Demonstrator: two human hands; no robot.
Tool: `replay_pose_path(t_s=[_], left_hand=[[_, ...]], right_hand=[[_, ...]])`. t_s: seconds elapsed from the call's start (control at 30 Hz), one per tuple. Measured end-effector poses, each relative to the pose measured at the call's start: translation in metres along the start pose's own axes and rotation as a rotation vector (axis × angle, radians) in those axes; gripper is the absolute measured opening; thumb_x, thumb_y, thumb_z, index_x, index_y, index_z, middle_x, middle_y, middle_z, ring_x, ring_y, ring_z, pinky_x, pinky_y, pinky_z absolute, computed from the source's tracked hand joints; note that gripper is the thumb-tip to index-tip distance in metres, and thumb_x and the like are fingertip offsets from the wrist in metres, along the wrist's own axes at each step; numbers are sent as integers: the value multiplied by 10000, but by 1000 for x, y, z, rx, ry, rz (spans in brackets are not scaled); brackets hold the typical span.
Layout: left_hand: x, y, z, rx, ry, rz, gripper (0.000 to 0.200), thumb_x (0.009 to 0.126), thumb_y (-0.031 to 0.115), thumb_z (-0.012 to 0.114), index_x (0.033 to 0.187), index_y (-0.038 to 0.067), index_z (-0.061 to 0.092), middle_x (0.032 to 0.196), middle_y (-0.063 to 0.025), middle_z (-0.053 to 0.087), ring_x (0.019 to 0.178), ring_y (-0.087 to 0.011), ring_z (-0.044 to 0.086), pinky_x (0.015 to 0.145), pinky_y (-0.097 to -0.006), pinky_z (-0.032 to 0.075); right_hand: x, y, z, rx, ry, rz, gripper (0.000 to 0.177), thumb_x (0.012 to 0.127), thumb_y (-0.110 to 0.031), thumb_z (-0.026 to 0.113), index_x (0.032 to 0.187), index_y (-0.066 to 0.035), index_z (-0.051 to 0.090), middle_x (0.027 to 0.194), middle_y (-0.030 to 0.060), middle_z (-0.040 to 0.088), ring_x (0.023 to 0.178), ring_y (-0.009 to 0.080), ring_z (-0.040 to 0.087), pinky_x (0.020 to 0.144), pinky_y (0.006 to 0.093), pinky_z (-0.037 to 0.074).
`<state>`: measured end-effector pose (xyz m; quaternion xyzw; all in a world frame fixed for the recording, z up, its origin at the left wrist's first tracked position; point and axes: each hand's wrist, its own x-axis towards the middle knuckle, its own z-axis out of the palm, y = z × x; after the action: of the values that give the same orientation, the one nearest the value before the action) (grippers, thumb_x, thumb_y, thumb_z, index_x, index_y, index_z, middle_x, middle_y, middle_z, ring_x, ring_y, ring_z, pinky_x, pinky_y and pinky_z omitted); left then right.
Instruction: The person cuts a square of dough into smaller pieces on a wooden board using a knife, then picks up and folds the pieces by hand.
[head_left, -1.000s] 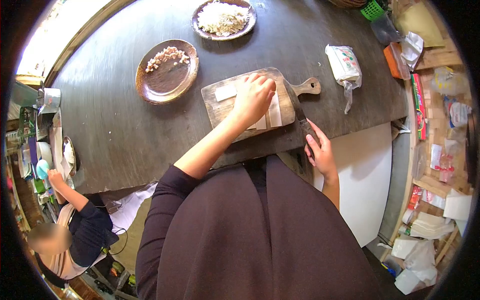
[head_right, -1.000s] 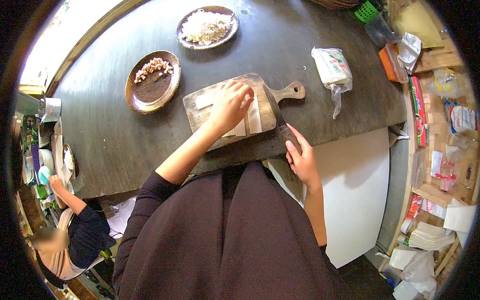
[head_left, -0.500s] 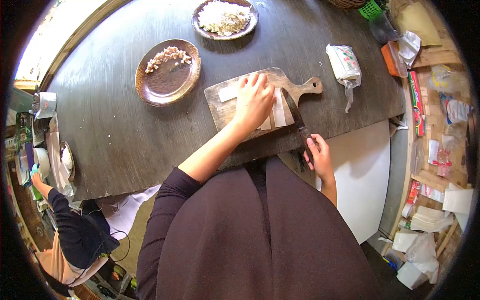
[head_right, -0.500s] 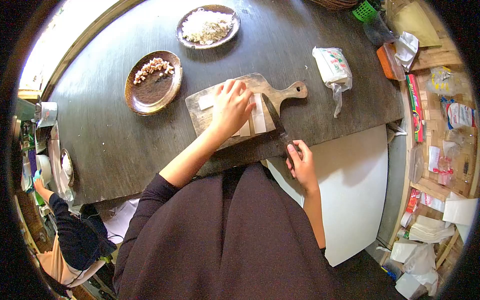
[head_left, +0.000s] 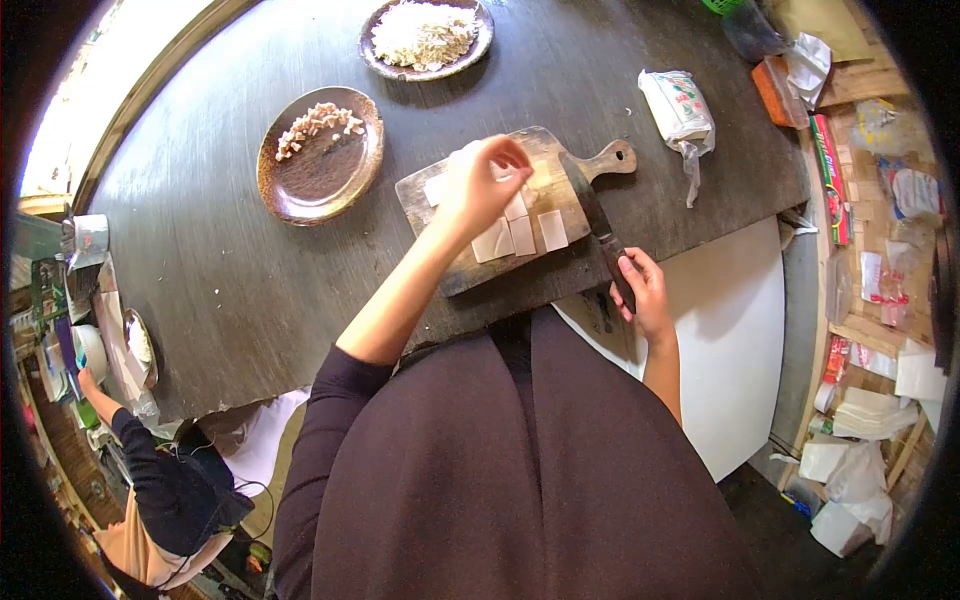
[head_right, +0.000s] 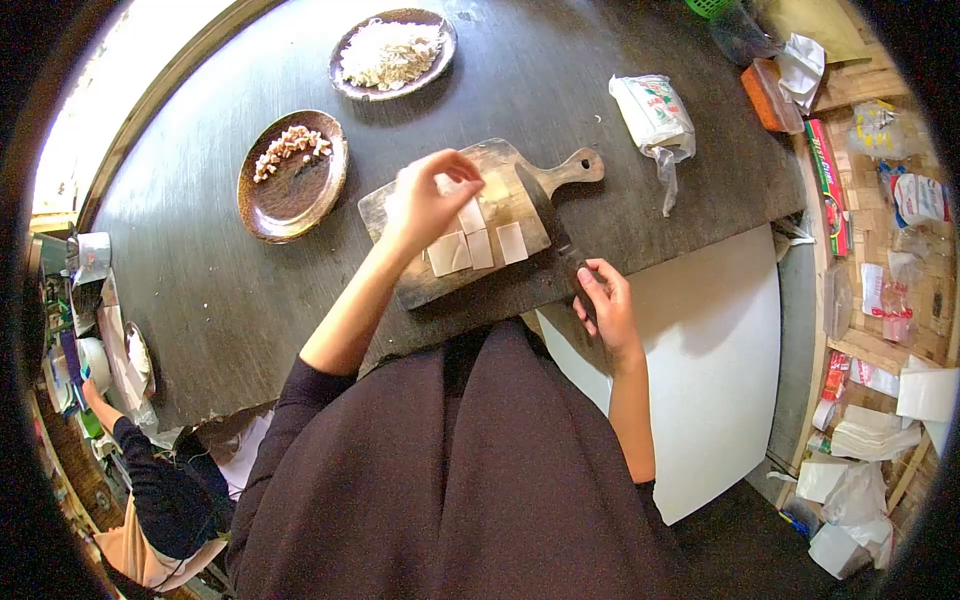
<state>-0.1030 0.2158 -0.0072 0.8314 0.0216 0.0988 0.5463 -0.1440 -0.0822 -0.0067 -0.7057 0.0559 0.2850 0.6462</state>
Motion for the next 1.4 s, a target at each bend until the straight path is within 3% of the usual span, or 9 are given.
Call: replay_pose_path(t_s=[0.17, 0.4, 0.73, 1.0, 1.1, 1.17, 1.27, 1.33, 1.4], left_hand=[[-18, -20, -61, -443, 121, -132, 124, 925, 80, 740, 993, 4, 670, 915, -96, 744, 857, -158, 727, 730, -250, 545], [-53, -24, -75, -571, 240, -301, 189, 918, 86, 750, 1064, 62, 631, 965, -76, 753, 894, -173, 752, 673, -228, 508], [-75, -35, -68, -743, 262, -411, 347, 914, 98, 755, 1200, 38, 568, 1059, -141, 743, 951, -199, 745, 728, -248, 580], [-73, -33, -71, -805, 196, -368, 391, 892, 80, 775, 1225, 34, 573, 1081, -135, 736, 961, -177, 728, 763, -265, 578], [-73, -38, -70, -749, 226, -347, 416, 890, 94, 784, 1246, 38, 576, 1061, -126, 740, 914, -167, 729, 756, -256, 572], [-76, -42, -67, -421, 287, -280, 374, 885, 86, 778, 1220, 55, 613, 980, -92, 758, 846, -127, 721, 719, -235, 547], [-75, -29, -64, 30, 343, -211, 322, 850, 19, 743, 1151, 46, 632, 904, -106, 763, 708, -135, 714, 664, -266, 544], [-74, -29, -61, 76, 362, -178, 317, 817, 34, 746, 1114, 66, 640, 865, -78, 749, 659, -170, 679, 625, -309, 514], [-73, -31, -58, 276, 339, -141, 268, 809, 75, 752, 1058, 84, 654, 794, -47, 698, 694, -212, 633, 651, -357, 500]], right_hand=[[11, -26, 33, 63, -39, -94, 194, 987, -194, 688, 1055, -48, 579, 653, -18, 524, 469, 37, 436, 389, 211, 323], [55, -61, 118, -54, -36, -319, 259, 910, -110, 757, 1069, 3, 586, 838, 10, 652, 501, 35, 496, 419, 217, 381], [119, -62, 166, -52, -267, -265, 290, 881, -53, 753, 1085, -22, 549, 1005, 108, 733, 506, 46, 522, 409, 223, 398], [127, -74, 166, 11, -414, -219, 308, 865, -33, 747, 1093, -24, 541, 909, 69, 700, 501, 47, 522, 410, 216, 391], [127, -77, 164, -65, -385, -235, 324, 853, -42, 757, 1099, -21, 548, 897, 60, 695, 544, 57, 552, 451, 223, 421], [128, -78, 165, -135, -337, -257, 335, 838, -45, 768, 1096, -19, 556, 895, 59, 696, 589, 69, 586, 498, 236, 461], [141, -67, 170, -356, -240, -405, 370, 790, -46, 794, 1084, -12, 570, 870, 99, 700, 739, 165, 680, 661, 318, 534], [144, -64, 176, -479, -203, -471, 391, 761, -43, 797, 1079, -3, 573, 871, 155, 703, 881, 262, 717, 801, 380, 537], [142, -64, 178, -535, -172, -485, 399, 770, -43, 788, 1097, -1, 565, 898, 191, 704, 892, 308, 722, 786, 390, 538]])
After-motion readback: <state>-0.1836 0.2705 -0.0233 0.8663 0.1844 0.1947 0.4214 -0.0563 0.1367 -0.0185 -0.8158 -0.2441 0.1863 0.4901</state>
